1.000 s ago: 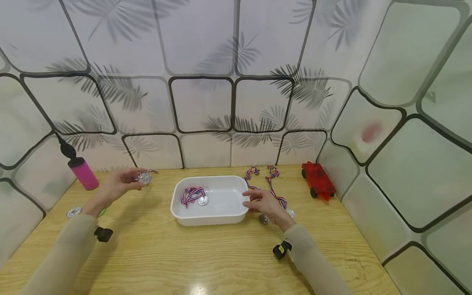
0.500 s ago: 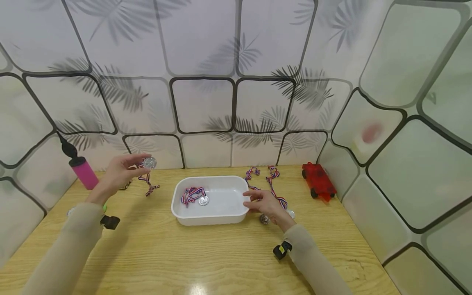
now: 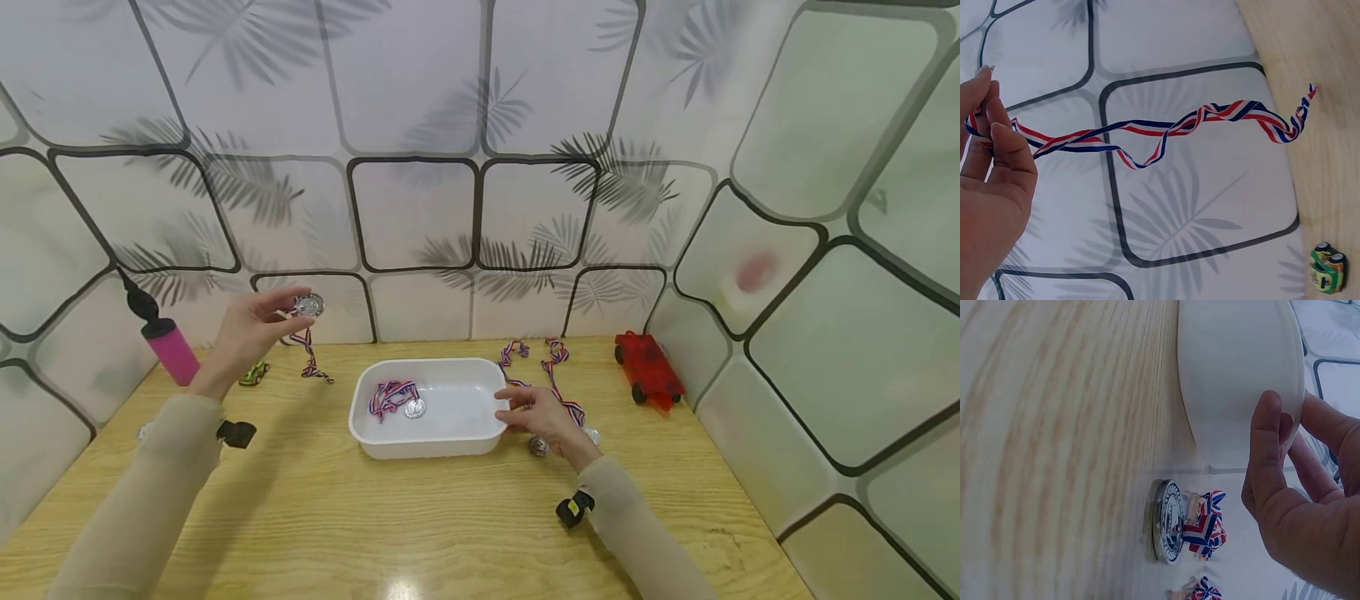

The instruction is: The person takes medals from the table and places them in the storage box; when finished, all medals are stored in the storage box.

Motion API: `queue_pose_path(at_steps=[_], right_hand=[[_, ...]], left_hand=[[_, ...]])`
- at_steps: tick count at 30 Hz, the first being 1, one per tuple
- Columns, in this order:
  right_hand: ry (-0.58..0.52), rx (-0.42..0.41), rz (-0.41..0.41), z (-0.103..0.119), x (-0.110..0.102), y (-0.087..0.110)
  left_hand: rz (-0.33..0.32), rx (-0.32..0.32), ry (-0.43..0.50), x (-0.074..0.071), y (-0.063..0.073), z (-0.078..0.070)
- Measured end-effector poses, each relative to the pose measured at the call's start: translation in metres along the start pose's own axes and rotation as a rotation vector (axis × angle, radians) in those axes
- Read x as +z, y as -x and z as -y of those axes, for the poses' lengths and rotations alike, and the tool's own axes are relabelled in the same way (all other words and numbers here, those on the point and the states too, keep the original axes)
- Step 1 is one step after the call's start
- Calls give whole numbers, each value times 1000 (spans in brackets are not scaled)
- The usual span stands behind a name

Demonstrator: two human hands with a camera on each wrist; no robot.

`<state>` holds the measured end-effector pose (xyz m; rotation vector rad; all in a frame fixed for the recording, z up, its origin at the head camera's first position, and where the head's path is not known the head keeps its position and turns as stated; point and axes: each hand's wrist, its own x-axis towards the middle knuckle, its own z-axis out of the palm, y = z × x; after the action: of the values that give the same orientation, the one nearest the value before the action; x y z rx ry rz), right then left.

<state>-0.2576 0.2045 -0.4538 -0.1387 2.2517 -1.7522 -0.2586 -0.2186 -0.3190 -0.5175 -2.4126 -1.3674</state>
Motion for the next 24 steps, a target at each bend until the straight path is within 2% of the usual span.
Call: queue_pose_path(at_steps=[6, 15, 19, 24], right_hand=[[2, 1, 2, -1, 1, -1], [3, 1, 7, -1, 2, -2], [3, -1, -5, -2, 1, -2], [-7, -7, -3, -3, 0, -2]], left_hand=[[-28, 45, 39, 2, -7, -8], [-106, 114, 47, 10, -27, 5], [-116, 172, 91, 15, -32, 1], [-125, 192, 122, 19, -36, -8]])
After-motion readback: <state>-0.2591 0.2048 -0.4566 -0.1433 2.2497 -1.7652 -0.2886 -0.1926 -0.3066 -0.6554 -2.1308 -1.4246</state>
